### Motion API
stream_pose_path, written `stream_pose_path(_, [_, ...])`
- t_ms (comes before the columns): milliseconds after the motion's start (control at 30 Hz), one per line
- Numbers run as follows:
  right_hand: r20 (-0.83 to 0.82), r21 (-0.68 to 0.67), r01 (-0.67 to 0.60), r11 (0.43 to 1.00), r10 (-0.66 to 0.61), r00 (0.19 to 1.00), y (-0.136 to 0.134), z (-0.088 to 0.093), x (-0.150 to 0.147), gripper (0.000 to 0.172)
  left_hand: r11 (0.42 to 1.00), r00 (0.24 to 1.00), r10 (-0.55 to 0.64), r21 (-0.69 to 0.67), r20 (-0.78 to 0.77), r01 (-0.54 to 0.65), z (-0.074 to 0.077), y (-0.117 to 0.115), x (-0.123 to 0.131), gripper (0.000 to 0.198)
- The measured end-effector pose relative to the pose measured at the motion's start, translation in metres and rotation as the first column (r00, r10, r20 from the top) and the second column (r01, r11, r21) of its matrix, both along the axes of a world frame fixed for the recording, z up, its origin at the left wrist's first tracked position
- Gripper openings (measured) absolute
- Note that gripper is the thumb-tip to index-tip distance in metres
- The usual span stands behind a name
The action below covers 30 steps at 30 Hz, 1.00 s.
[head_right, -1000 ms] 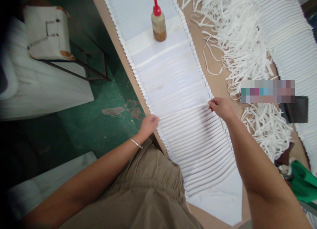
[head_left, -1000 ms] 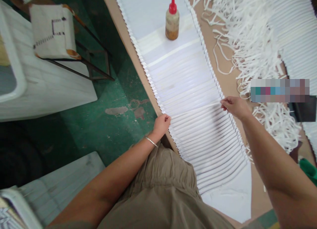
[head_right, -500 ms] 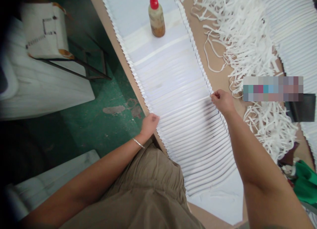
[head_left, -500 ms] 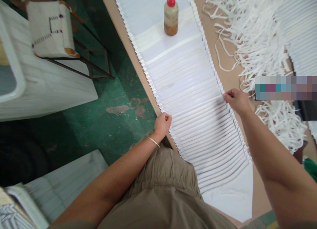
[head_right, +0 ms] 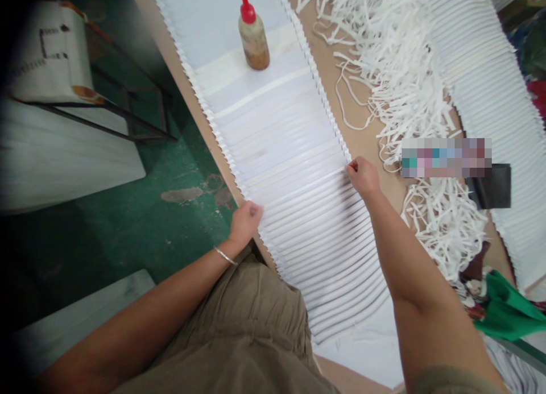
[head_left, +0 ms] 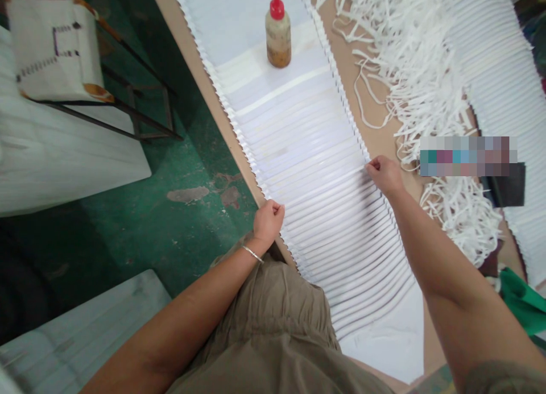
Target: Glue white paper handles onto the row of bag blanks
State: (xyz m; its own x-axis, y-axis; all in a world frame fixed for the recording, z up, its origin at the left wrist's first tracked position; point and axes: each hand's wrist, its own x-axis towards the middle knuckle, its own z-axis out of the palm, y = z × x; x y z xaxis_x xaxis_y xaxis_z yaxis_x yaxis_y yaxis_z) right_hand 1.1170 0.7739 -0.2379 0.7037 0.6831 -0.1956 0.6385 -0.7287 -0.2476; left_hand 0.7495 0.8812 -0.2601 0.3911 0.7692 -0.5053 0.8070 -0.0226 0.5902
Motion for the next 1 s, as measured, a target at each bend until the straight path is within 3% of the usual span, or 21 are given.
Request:
stream_pose_path(267, [0.010,-0.053,-0.020,0.998,0.020,1.000,0.002,-0.014,0.003,0.013,1.000,1.000,-0.007,0.015,-0.017,0.008,0.001,0.001,0.000,0.018])
stream_pose_path(467, [0.020,-0.104,0.019,0.994,-0.017,1.000,0.010,-0.011,-0.008,0.011,0.998,0.998,-0.050,0.042,-0.030,0.051,0.001,0.002,0.000,0.019])
stream_pose_path(600, [0.172,0.005,-0.015,1.000,0.014,0.985,0.009,-0.009,-0.015,0.013,0.986,0.986,-0.116,0.102,-0.123,0.129,0.000,0.005,-0.001,0.022])
stream_pose_path(700, [0.257,0.130,0.112,0.985,-0.142,0.956,-0.017,-0.011,-0.008,0.017,0.977,0.978,-0.142,0.139,-0.152,0.163,0.003,0.009,-0.005,0.021])
stream_pose_path(833, [0.256,0.190,0.461,0.867,-0.497,0.829,-0.088,-0.012,0.016,0.026,0.984,0.992,-0.129,0.127,-0.003,0.128,0.009,0.014,-0.022,0.022])
stream_pose_path(933, [0.238,0.169,0.570,0.804,-0.595,0.768,-0.134,-0.011,0.036,0.028,0.989,0.990,-0.114,0.100,0.087,0.105,0.010,0.013,-0.035,0.022])
stream_pose_path(1000, [0.204,0.145,0.597,0.789,-0.615,0.762,-0.148,-0.011,0.046,0.027,0.993,0.987,-0.101,0.080,0.127,0.091,0.008,0.010,-0.039,0.023])
